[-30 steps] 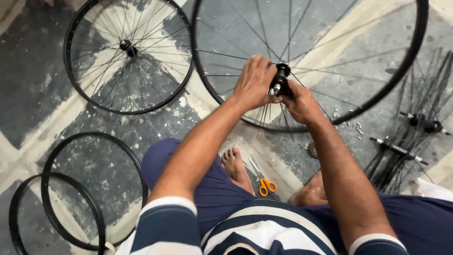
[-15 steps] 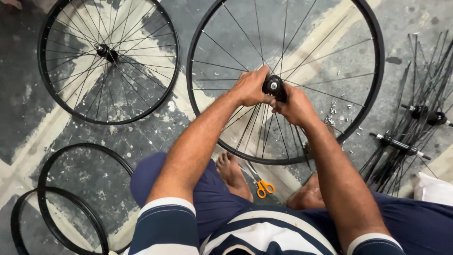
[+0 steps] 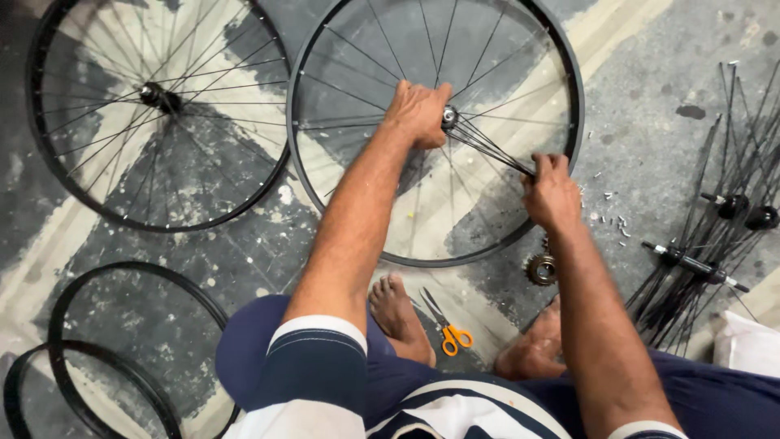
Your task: The person sits on the floor assembling a bicycle wheel by inserting spokes into the hub and rim. They use their hands to thread the spokes and secure them with small metal nuts, occasionally rotating the wheel to access different sections.
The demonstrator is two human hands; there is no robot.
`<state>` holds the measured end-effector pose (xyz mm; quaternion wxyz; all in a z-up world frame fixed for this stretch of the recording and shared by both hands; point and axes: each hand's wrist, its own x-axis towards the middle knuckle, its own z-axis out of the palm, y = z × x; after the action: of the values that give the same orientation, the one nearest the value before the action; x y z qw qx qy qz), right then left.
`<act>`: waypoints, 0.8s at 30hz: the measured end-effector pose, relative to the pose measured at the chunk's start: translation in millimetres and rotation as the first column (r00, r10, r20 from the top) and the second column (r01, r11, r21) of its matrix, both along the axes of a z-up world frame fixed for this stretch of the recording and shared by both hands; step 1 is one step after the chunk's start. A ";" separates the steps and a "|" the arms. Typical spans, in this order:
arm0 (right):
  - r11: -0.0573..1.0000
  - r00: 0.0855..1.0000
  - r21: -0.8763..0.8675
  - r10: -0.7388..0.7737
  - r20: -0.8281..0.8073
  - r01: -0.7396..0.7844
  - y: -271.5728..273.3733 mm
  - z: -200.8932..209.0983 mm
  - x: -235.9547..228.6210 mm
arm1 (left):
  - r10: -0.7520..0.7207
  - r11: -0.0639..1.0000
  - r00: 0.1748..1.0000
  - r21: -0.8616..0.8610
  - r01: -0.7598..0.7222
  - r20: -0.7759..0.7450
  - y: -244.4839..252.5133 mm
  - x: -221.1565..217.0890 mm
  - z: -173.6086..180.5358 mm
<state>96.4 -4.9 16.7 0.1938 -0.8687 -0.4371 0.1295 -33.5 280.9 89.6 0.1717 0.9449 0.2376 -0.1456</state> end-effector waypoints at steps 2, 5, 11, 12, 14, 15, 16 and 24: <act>1.000 1.000 -0.023 0.006 -0.004 -0.006 -1.6 -23.4 -3.6 | -0.047 0.998 0.999 0.045 0.047 -0.010 5.5 7.9 -14.1; 0.960 0.984 -0.280 -0.037 -0.172 -0.013 -2.9 -43.6 -15.4 | -0.130 0.987 0.991 0.099 0.129 0.001 9.1 14.8 -36.1; 0.958 0.951 -0.282 -0.035 -0.306 -0.056 -10.2 -58.2 -43.7 | -0.204 0.966 0.973 0.183 0.182 0.111 7.0 18.9 -65.3; 0.959 0.945 -0.283 -0.063 -0.321 -0.032 -8.1 -61.4 -51.9 | -0.201 0.966 0.971 0.191 0.175 0.126 8.3 16.5 -66.7; 0.959 0.930 -0.282 -0.117 -0.347 0.016 -5.9 -66.0 -66.4 | -0.185 0.935 0.948 0.342 0.089 0.260 4.6 6.5 -69.7; 0.962 0.929 -0.273 -0.128 -0.347 0.030 -6.8 -66.6 -72.1 | -0.190 0.884 0.907 0.467 -0.008 0.375 -2.6 -3.1 -70.8; 0.964 0.929 -0.262 -0.139 -0.344 0.047 -5.9 -66.3 -77.4 | -0.215 0.812 0.849 0.571 -0.119 0.483 -4.6 -7.5 -69.6; 0.977 0.979 0.167 -0.107 -0.172 0.136 -19.9 -46.5 -121.7 | 0.863 0.492 0.285 -0.567 -0.661 0.417 -139.0 -28.8 -118.4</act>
<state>-25.3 -24.8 -29.8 0.3130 -0.8596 -0.3757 0.1479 -62.3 141.9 -28.8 0.4251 0.6572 0.5623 0.2669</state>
